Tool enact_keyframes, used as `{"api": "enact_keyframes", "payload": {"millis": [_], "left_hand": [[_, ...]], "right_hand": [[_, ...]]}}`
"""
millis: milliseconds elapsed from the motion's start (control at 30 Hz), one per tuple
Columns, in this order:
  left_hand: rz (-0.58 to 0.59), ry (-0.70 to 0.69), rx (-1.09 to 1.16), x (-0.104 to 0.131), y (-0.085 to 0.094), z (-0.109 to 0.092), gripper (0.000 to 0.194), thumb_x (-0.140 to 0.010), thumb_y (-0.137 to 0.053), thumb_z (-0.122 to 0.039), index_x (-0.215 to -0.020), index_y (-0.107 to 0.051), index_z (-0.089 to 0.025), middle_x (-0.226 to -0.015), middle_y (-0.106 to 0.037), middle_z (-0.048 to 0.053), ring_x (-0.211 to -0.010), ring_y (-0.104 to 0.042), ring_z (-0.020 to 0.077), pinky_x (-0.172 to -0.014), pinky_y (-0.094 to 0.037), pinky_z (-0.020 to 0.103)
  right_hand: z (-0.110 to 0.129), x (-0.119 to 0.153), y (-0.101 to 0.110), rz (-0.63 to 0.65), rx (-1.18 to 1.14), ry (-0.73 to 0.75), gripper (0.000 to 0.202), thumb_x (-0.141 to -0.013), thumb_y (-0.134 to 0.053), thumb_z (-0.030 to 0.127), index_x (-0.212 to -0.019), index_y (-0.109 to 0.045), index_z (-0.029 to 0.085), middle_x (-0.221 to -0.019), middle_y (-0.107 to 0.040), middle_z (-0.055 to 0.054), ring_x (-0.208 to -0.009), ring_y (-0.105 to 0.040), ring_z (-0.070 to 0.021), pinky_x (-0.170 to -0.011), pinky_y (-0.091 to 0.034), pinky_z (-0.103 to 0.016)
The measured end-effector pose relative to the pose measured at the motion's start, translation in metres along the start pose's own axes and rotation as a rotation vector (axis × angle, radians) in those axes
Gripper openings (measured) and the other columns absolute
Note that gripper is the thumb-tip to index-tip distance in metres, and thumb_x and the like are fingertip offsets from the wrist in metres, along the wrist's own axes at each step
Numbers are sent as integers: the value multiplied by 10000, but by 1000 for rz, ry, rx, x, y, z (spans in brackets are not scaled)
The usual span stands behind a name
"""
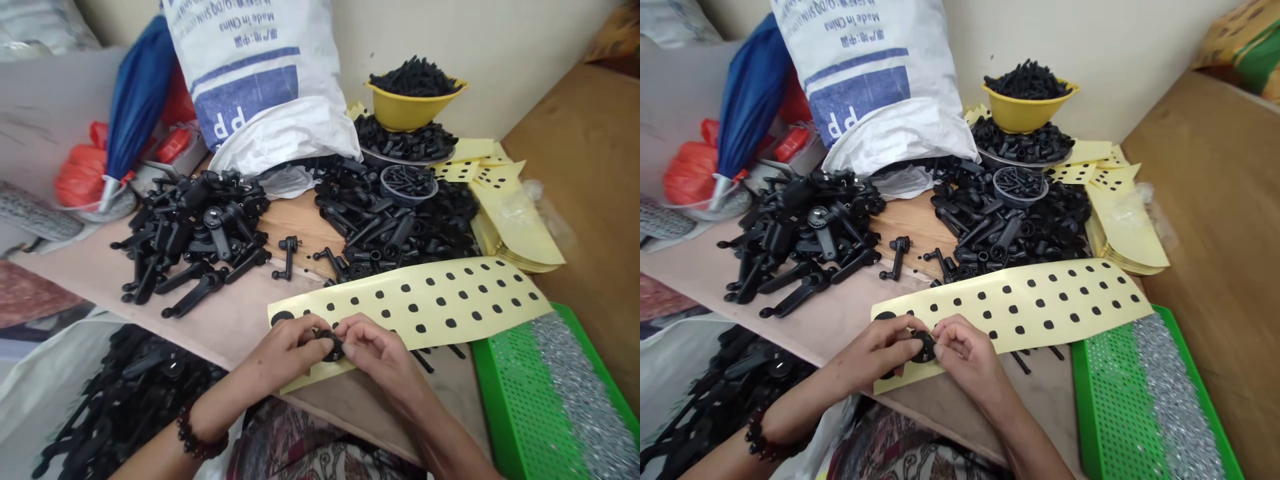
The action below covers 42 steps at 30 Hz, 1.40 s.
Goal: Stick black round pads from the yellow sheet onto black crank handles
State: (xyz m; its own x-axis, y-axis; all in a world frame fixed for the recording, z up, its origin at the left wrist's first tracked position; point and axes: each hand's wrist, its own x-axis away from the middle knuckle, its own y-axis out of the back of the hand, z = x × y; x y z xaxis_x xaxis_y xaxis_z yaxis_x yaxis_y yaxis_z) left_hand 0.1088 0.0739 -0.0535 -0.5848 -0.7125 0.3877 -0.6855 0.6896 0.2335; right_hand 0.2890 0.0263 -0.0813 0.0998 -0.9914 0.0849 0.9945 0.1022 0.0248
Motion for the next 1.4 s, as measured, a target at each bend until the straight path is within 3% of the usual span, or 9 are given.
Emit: {"api": "enact_keyframes", "payload": {"millis": [200,467,600,733,867,1000,1067,1200,1400], "left_hand": [[-100,-66,91,0,-11,11,218,-817,-556,-372,-851,-613,-165,-519,-408,-78,-446,-384,65,-420,-307,157],[-152,-47,370,17,-8,12,354,-763,-606,-476,-898,-562,-152,-569,-506,-41,-457,-420,76,-423,-382,177],[-158,-68,369,27,-12,14,319,-786,-611,-454,-892,-573,-156,-557,-450,-67,-454,-409,61,-437,-355,161],[-121,-17,401,52,-4,21,353,-807,-579,-467,-979,-598,-160,-652,-549,-25,-513,-489,88,-476,-415,182],[-178,8,-118,102,37,47,323,-869,-510,-442,-1064,-651,-228,-843,-697,26,-691,-641,165,-575,-500,215],[-656,-124,-836,137,67,68,336,-837,-534,-479,-1013,-696,-244,-940,-727,56,-798,-685,252,-686,-544,304],[-697,-257,-954,132,60,66,295,-867,-516,-409,-1031,-685,-231,-991,-707,74,-850,-675,243,-729,-550,312],[-489,-522,-930,92,21,51,263,-891,-443,-156,-1021,-664,-215,-1102,-648,94,-1006,-608,214,-839,-530,316],[-462,-555,-1038,62,-7,60,259,-858,-461,-108,-1024,-644,-185,-1071,-614,132,-972,-561,268,-785,-523,409]], "right_hand": [[7,7,-5,-64,77,19,174,-744,-655,280,-619,-567,199,-850,-603,-59,-825,-584,-203,-710,-492,-286],[2,11,-5,-54,-517,-220,278,-751,-699,420,-940,-710,216,-925,-693,-51,-773,-631,-167,-796,-509,-334],[8,13,-23,74,-145,-93,276,-886,-558,396,-1095,-632,230,-897,-675,-30,-737,-624,-156,-719,-511,-289],[20,19,-46,304,241,164,334,-973,-364,243,-1283,-486,256,-1128,-643,-51,-996,-614,-181,-861,-484,-301],[19,21,-47,372,402,233,306,-939,-402,172,-1230,-487,213,-1021,-636,-59,-890,-615,-176,-773,-502,-295],[13,13,-34,204,538,239,172,-947,-397,175,-871,-547,208,-861,-595,-40,-779,-574,-174,-682,-475,-301],[9,9,-35,198,662,272,176,-930,-402,134,-835,-532,205,-865,-581,-49,-807,-554,-192,-708,-466,-327],[-3,8,-48,173,920,391,150,-886,-427,84,-888,-546,175,-899,-572,-84,-825,-511,-230,-723,-442,-383],[-17,11,-57,92,987,490,176,-860,-396,67,-840,-537,169,-905,-565,-82,-804,-467,-221,-710,-394,-381]]}}
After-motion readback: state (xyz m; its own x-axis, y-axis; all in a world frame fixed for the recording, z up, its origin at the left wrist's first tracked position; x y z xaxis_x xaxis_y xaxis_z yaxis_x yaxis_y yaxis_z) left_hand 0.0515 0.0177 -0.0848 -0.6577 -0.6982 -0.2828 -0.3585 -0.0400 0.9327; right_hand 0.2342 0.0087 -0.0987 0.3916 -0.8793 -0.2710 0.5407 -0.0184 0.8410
